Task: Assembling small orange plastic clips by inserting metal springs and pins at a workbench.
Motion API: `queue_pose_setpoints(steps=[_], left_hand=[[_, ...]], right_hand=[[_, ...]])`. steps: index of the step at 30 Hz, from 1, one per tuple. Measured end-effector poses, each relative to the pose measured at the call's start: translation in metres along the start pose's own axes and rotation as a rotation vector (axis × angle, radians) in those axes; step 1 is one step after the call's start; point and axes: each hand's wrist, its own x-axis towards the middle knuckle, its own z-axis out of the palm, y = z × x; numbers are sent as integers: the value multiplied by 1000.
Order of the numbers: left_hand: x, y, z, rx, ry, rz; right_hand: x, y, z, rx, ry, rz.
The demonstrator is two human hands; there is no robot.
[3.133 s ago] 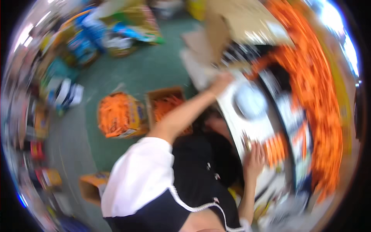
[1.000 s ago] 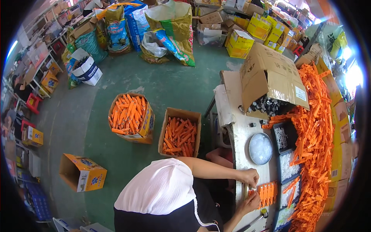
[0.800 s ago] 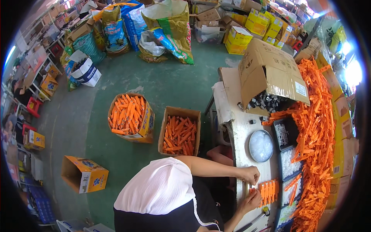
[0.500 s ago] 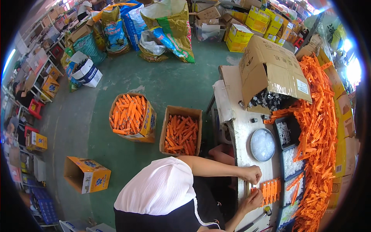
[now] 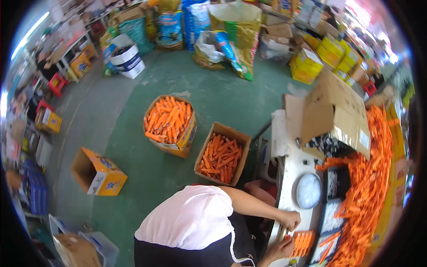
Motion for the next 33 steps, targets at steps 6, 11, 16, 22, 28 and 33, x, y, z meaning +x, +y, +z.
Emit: queue_pose_setpoints(steps=[6, 11, 16, 22, 28, 33], left_hand=[[10, -21, 5, -29, -13, 32], [15, -24, 6, -20, -10, -6], [28, -31, 12, -109, -87, -111], [30, -44, 10, -131, -127, -69], [26, -36, 6, -135, -130, -87], [28, -38, 10, -134, -150, -91]], right_hand=[[8, -24, -25, 98, -430, 382], [3, 0, -23, -205, -428, 25], [-8, 12, -25, -724, -257, -574], [29, -39, -33, -558, -368, -417], [45, -75, -45, -398, -486, -159], [46, -91, -52, -262, -549, 69]])
